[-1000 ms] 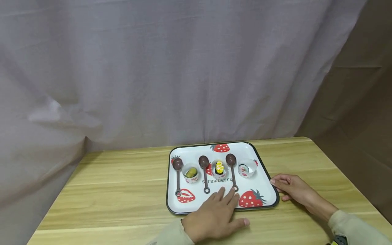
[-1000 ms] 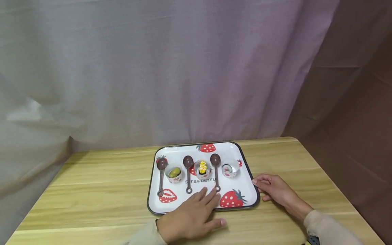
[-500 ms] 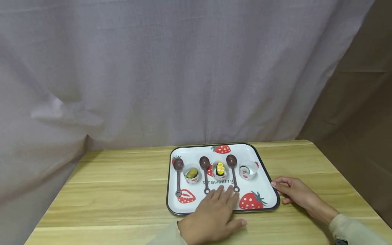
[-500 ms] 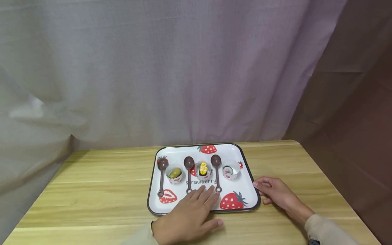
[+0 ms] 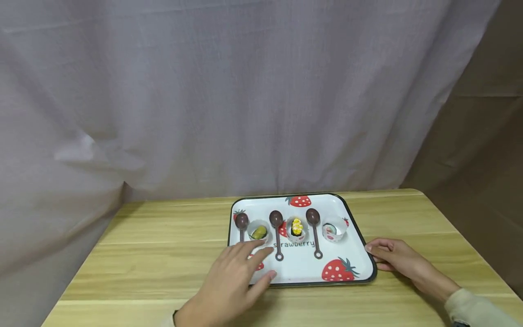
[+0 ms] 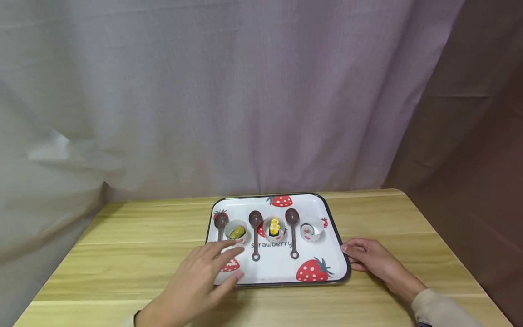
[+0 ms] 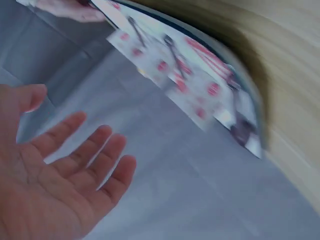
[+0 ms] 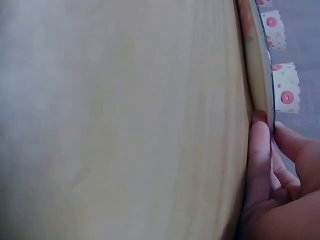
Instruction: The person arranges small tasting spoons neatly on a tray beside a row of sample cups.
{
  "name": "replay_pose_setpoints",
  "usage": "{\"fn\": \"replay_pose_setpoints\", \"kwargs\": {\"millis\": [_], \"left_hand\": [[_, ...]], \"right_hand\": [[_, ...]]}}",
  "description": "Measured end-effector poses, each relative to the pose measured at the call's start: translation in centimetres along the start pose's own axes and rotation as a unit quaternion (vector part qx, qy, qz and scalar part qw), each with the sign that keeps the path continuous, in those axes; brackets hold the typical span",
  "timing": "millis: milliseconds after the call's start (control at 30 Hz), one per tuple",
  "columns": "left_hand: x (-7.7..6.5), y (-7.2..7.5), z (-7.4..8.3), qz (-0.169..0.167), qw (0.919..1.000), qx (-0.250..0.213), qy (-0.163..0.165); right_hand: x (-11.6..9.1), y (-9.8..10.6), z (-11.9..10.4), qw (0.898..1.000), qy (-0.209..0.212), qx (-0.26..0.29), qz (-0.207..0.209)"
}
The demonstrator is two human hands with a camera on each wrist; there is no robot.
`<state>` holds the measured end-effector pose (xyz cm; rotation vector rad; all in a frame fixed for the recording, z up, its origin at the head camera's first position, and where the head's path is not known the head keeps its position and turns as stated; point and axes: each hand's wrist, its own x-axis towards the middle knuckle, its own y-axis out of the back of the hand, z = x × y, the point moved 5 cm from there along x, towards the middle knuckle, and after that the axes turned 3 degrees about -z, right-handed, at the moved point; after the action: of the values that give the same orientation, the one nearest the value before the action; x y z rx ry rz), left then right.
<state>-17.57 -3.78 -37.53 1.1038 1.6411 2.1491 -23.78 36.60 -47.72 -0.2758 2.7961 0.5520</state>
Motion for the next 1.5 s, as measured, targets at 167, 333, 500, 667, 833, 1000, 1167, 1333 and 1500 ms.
{"fn": "replay_pose_setpoints", "kwargs": {"millis": [167,333,500,667,833,1000,1167,1333,1500], "left_hand": [[-1.1,-0.3,-4.0,0.003,0.9928,-0.045,0.111],[-1.7,-2.1,-6.9,-0.057,0.9748,-0.087,0.197],[-2.3,-3.4,-9.4,-0.112,0.9400,-0.177,0.269],[-2.6,-4.5,-10.5,-0.162,0.9091,-0.256,0.286],[-2.7,-5.2,-10.7,-0.204,0.8919,-0.290,0.280],[-2.6,-5.6,-10.9,-0.216,0.8780,-0.322,0.280],[-2.3,-5.8,-11.2,-0.217,0.8745,-0.330,0.282],[-1.9,-6.0,-11.5,-0.211,0.8762,-0.325,0.286],[-1.6,-6.0,-12.0,-0.204,0.8746,-0.327,0.294]], "right_hand": [[-0.2,1.1,0.1,1.000,-0.004,0.016,-0.019],[-0.8,1.8,0.0,0.999,0.009,0.010,-0.029],[-1.0,1.1,-0.3,0.999,0.022,0.001,-0.044],[-0.7,0.4,-0.9,0.999,0.029,-0.010,-0.043],[-0.4,0.0,-1.4,0.999,0.031,-0.027,-0.031],[-0.1,-0.1,-1.8,0.999,0.014,-0.045,-0.010],[0.1,-0.2,-2.1,0.999,0.014,-0.043,-0.007],[0.2,-0.1,-2.2,0.999,0.024,-0.035,-0.013],[0.5,-0.1,-2.4,0.999,0.029,-0.035,-0.010]]}}
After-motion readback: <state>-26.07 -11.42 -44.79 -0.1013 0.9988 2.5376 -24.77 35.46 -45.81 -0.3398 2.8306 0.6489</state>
